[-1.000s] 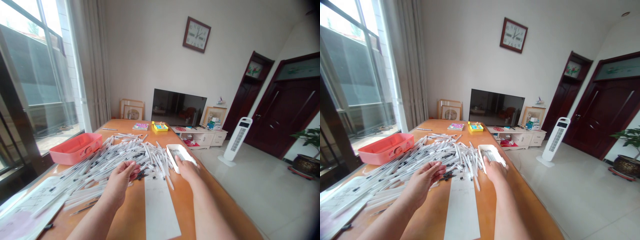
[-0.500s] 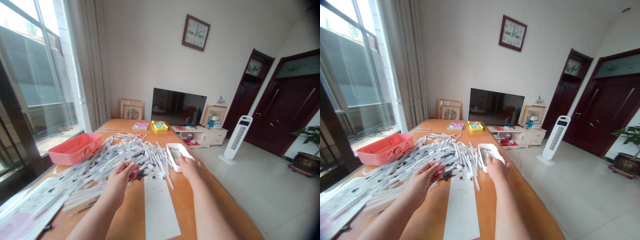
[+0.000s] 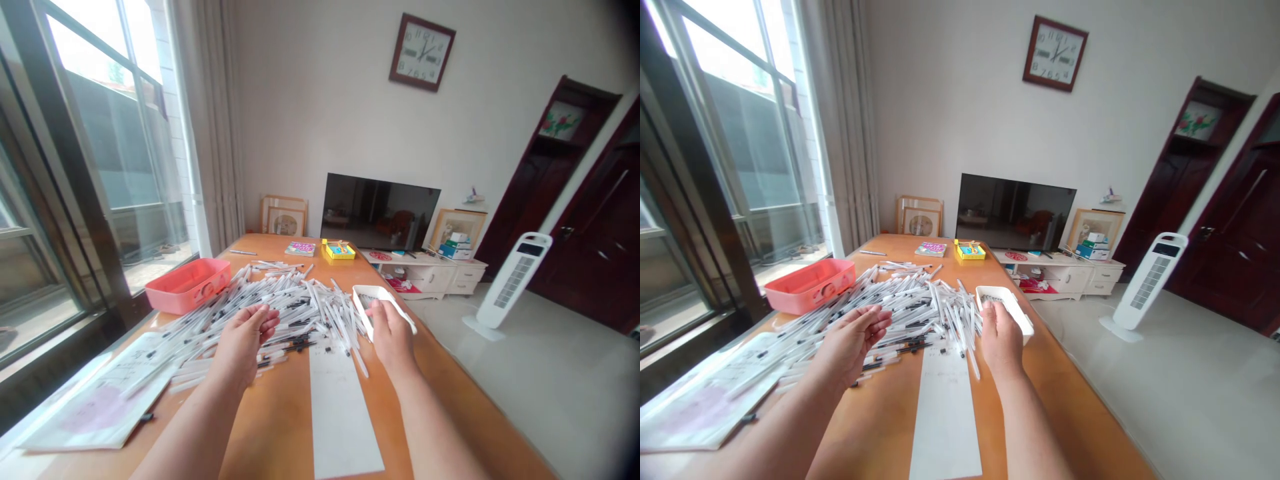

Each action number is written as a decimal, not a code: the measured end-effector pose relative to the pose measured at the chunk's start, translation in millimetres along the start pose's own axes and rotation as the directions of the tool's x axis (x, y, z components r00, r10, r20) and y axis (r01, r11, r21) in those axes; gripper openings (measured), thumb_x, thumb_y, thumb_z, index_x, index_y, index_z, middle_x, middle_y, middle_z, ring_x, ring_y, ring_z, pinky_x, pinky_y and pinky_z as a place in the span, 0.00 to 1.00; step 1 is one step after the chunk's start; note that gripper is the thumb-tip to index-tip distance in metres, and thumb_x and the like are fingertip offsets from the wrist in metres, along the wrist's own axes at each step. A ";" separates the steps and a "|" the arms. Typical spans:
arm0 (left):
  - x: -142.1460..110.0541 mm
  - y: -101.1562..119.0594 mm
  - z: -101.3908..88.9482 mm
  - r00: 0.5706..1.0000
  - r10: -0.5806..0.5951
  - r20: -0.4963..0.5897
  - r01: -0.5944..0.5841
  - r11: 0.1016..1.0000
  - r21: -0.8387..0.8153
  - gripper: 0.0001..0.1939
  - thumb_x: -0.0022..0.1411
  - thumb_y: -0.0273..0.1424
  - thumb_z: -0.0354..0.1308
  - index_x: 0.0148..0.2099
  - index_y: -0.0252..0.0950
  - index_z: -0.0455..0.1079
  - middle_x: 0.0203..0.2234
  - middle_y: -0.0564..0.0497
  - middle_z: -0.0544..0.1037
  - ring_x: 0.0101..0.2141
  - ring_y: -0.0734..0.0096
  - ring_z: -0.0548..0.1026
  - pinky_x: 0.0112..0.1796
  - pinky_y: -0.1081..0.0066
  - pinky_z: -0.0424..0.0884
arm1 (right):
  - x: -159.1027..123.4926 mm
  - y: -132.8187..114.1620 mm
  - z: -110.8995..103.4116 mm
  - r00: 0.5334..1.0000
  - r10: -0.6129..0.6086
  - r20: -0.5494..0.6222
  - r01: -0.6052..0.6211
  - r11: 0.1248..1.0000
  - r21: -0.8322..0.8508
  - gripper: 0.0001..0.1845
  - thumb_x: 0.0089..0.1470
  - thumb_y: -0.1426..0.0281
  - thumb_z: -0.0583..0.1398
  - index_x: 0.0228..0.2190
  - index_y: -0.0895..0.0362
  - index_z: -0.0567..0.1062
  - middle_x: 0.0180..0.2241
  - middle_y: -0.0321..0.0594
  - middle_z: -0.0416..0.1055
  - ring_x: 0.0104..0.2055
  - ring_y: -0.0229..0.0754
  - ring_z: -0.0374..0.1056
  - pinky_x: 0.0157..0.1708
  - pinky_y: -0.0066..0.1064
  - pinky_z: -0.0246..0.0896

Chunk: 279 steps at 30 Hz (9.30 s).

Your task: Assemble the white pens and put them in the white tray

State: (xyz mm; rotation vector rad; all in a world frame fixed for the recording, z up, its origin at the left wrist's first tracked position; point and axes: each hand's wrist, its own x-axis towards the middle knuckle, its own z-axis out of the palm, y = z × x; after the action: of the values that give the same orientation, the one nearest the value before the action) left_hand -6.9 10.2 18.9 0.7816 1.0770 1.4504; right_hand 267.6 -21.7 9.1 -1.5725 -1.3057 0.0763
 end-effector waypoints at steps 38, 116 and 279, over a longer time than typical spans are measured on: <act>3.1 -23.6 -8.5 0.854 0.204 0.479 -0.477 -0.064 0.877 0.13 0.61 0.29 0.52 0.41 0.44 0.78 0.40 0.44 0.78 0.45 0.53 0.70 0.45 0.60 0.62 | -27.9 3.5 50.4 0.912 -0.034 0.410 0.119 0.976 -0.184 0.11 0.55 0.66 0.56 0.37 0.50 0.78 0.30 0.36 0.76 0.27 0.40 0.67 0.25 0.27 0.49; 11.5 -12.4 -25.9 0.878 0.096 0.470 -0.436 -0.249 0.865 0.13 0.56 0.25 0.53 0.37 0.42 0.78 0.38 0.42 0.76 0.43 0.50 0.71 0.41 0.59 0.63 | -17.7 -6.3 39.4 0.895 0.370 0.251 -0.429 0.556 0.712 0.17 0.48 0.57 0.68 0.25 0.57 0.72 0.24 0.35 0.71 0.24 0.33 0.62 0.19 0.23 0.52; -20.3 -18.0 9.8 0.788 -0.270 0.553 0.175 0.960 0.219 0.14 0.60 0.39 0.62 0.40 0.32 0.74 0.32 0.43 0.78 0.30 0.71 0.71 0.29 0.72 0.60 | -26.0 -14.4 25.9 0.835 0.026 0.550 -0.190 0.951 0.243 0.05 0.51 0.66 0.60 0.30 0.54 0.70 0.24 0.32 0.66 0.27 0.38 0.61 0.26 0.28 0.53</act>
State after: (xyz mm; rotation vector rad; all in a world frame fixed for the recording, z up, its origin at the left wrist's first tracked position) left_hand 12.2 -8.4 7.9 1.0825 0.7748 0.8377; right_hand 231.5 -26.4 -6.0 -1.4141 -1.5454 0.8069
